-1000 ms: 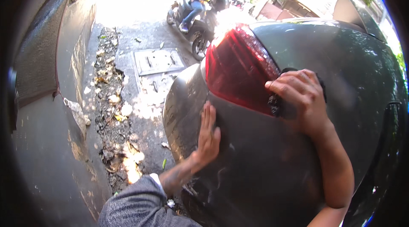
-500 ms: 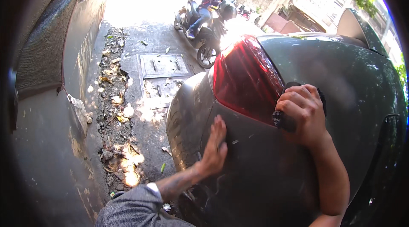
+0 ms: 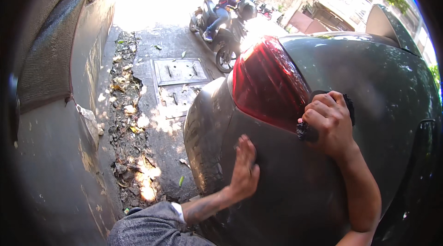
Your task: Sanding the rear exterior body panel of a car near the tail light using a small piece of sandpaper and water.
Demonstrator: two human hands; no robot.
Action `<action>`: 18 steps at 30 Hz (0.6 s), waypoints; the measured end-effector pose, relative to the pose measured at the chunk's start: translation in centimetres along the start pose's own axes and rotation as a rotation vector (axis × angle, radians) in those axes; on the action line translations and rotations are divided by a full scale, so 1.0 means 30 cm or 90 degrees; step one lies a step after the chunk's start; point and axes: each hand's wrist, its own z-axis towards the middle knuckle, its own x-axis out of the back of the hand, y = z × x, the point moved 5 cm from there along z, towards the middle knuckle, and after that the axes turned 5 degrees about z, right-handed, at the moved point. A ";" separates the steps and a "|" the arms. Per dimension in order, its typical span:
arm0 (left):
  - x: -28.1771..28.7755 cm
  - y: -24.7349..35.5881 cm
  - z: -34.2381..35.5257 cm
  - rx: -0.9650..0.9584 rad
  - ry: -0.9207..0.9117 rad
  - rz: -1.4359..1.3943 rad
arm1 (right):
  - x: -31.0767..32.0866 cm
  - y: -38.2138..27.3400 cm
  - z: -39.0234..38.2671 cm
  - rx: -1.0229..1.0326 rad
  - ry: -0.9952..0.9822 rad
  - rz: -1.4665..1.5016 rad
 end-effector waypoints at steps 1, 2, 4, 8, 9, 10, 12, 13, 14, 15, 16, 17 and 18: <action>-0.002 0.005 -0.023 0.006 -0.062 -0.011 | -0.007 0.008 -0.001 -0.006 0.001 0.012; 0.001 -0.055 0.028 0.003 -0.061 -0.009 | -0.007 0.012 0.008 -0.006 0.004 0.010; 0.058 -0.161 0.183 0.044 0.015 -0.010 | 0.014 -0.014 0.023 -0.010 0.020 0.012; 0.009 -0.030 -0.025 -0.005 -0.017 -0.039 | 0.011 0.000 0.017 0.011 0.012 0.002; -0.001 -0.037 -0.056 0.002 -0.070 -0.056 | -0.004 0.005 0.005 0.010 0.000 0.008; 0.015 -0.064 -0.003 0.002 -0.068 -0.057 | -0.005 -0.001 -0.002 0.011 -0.015 0.017; 0.063 -0.171 0.178 0.073 0.012 -0.054 | 0.007 -0.013 0.005 0.013 -0.002 0.014; 0.061 -0.166 0.216 0.113 0.026 -0.020 | 0.008 -0.014 0.014 0.012 -0.001 0.013; 0.055 -0.115 0.168 0.115 0.026 -0.017 | 0.011 -0.017 0.019 0.010 0.001 0.011; 0.021 -0.042 0.098 0.067 0.002 -0.015 | 0.007 0.001 0.017 0.010 0.005 0.003; -0.009 0.011 0.021 0.014 -0.025 -0.021 | 0.011 0.008 0.008 0.001 0.008 0.007; -0.023 0.040 -0.060 -0.045 -0.071 -0.096 | 0.008 0.005 0.005 -0.004 0.014 0.026; -0.017 0.023 -0.027 -0.045 -0.071 -0.094 | 0.004 0.006 0.007 -0.003 0.015 0.027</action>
